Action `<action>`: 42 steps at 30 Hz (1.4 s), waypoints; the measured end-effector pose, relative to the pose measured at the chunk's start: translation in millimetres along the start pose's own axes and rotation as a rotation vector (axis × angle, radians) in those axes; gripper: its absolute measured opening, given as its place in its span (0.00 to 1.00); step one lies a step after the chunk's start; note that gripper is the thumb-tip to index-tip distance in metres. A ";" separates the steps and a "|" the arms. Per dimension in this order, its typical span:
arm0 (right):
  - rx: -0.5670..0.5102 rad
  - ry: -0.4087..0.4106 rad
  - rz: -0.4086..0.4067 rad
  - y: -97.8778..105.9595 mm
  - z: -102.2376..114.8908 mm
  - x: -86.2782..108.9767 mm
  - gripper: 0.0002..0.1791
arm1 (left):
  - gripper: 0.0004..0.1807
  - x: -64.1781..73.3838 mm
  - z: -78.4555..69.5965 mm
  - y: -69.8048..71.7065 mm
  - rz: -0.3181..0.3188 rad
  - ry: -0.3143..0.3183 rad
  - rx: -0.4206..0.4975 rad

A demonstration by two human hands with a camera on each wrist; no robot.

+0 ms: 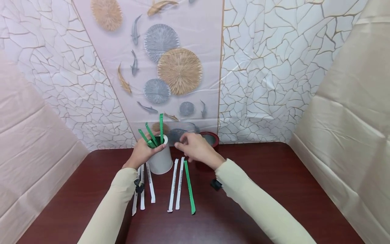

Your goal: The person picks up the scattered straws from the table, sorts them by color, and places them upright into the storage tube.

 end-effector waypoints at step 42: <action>0.161 -0.121 0.182 -103.2 -86.3 25.7 0.20 | 0.42 1.6 1.7 -0.2 0.007 0.007 0.013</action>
Point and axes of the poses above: each hand's wrist, its own x-axis away from the middle knuckle, its own y-axis out of the back of the hand, z = x × y, the point moved 3 cm from there along -x, towards the middle knuckle, and after that the axes turned 14 degrees about y, right-handed, at the moved point
